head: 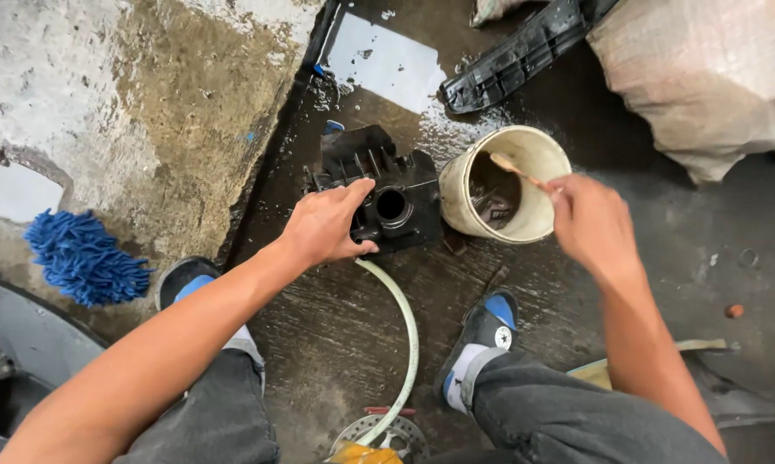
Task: The person sits on the floor and cleans a black mechanical part using a hose and a brush. They spray water onto the part, scrub it with the brush, and rinse it repeatedly.
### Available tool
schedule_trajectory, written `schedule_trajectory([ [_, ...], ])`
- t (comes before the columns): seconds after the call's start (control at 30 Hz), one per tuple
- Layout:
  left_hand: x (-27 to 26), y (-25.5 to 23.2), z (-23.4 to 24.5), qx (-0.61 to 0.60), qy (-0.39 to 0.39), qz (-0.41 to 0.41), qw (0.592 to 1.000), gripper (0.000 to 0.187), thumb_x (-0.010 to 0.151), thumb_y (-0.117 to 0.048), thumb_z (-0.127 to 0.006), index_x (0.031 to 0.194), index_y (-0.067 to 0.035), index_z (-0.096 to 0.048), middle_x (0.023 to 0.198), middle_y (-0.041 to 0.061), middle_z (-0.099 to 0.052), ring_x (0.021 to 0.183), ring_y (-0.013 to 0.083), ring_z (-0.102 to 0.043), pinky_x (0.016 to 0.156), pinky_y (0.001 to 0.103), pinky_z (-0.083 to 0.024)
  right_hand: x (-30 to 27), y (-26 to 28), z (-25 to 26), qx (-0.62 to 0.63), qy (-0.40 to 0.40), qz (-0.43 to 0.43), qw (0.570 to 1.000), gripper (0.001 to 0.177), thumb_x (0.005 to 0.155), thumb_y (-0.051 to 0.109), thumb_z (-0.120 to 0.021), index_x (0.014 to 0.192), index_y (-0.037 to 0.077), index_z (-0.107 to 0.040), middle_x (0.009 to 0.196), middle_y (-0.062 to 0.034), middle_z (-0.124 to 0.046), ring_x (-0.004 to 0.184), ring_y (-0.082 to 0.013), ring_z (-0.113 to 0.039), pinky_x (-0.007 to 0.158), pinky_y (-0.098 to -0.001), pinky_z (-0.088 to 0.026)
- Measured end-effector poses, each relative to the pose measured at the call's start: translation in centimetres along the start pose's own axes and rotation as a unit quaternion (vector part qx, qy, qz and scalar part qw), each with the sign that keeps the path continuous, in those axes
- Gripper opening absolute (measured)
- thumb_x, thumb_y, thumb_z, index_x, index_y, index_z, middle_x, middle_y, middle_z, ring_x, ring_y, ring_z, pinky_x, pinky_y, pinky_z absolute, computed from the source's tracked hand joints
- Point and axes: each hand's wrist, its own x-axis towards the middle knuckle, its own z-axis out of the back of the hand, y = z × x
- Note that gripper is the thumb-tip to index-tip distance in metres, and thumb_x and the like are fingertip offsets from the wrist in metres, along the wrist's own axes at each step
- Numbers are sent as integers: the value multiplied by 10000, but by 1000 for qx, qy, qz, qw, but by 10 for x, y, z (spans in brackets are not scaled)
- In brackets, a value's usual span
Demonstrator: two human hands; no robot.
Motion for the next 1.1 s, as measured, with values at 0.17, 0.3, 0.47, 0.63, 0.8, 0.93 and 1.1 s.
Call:
schedule_trajectory([
  [0.17, 8, -7, 10, -22, 16, 16, 1000, 1067, 647, -647, -818, 1512, -216, -366, 1386, 81, -638, 1185, 332, -680, 945, 540, -562, -48, 64, -37, 294, 65, -25, 953, 304, 956, 25, -539, 1237, -3, -651, 973, -307, -707, 822, -443, -722, 731, -523, -601],
  [0.3, 13, -1, 5, -37, 48, 40, 997, 1010, 692, -620, -787, 1515, -221, -358, 1416, 60, -616, 1174, 365, -678, 948, 570, -563, -47, 62, -92, 219, 115, 22, 969, 261, 982, 168, -586, 1196, 30, -639, 828, -151, -760, 730, -338, -765, 674, -529, -603],
  [0.47, 2, -14, 19, -49, 60, 59, 995, 969, 735, -584, -787, 1513, -229, -330, 1340, 114, -642, 1166, 386, -677, 952, 585, -558, -29, 65, -117, 191, 97, 30, 976, 227, 1005, 217, -527, 1072, 52, -668, 815, -185, -737, 799, -384, -735, 705, -542, -578],
  [0.63, -1, -20, 20, -59, 52, 74, 994, 978, 745, -588, -773, 1521, -217, -308, 1334, 162, -634, 1174, 446, -659, 958, 614, -549, -26, 78, -123, 208, 55, 31, 976, 240, 1018, 224, -511, 983, 37, -658, 784, -207, -713, 852, -492, -696, 740, -591, -545],
  [0.8, -11, -17, -1, -27, 22, 55, 998, 960, 774, -582, -774, 1518, -202, -300, 1323, 168, -632, 1293, 406, -605, 953, 611, -538, -11, 84, -122, 216, 36, 21, 976, 245, 1026, 300, -516, 913, 154, -677, 547, -7, -665, 707, -319, -743, 747, -501, -565],
  [0.93, -3, -20, 9, -30, 26, 63, 997, 992, 729, -626, -791, 1499, -220, -315, 1288, 146, -662, 1278, 381, -620, 956, 592, -552, -29, 79, -122, 228, 41, 14, 973, 251, 1027, 286, -512, 904, 127, -662, 532, -39, -662, 695, -341, -733, 711, -497, -563],
  [1.1, 7, -7, 10, -34, 24, 66, 997, 980, 724, -648, -771, 1496, -235, -330, 1287, 160, -660, 1128, 440, -686, 893, 614, -570, -43, 62, -140, 220, 84, -12, 972, 246, 1022, 289, -488, 927, 125, -645, 602, -87, -701, 757, -375, -731, 723, -536, -556],
])
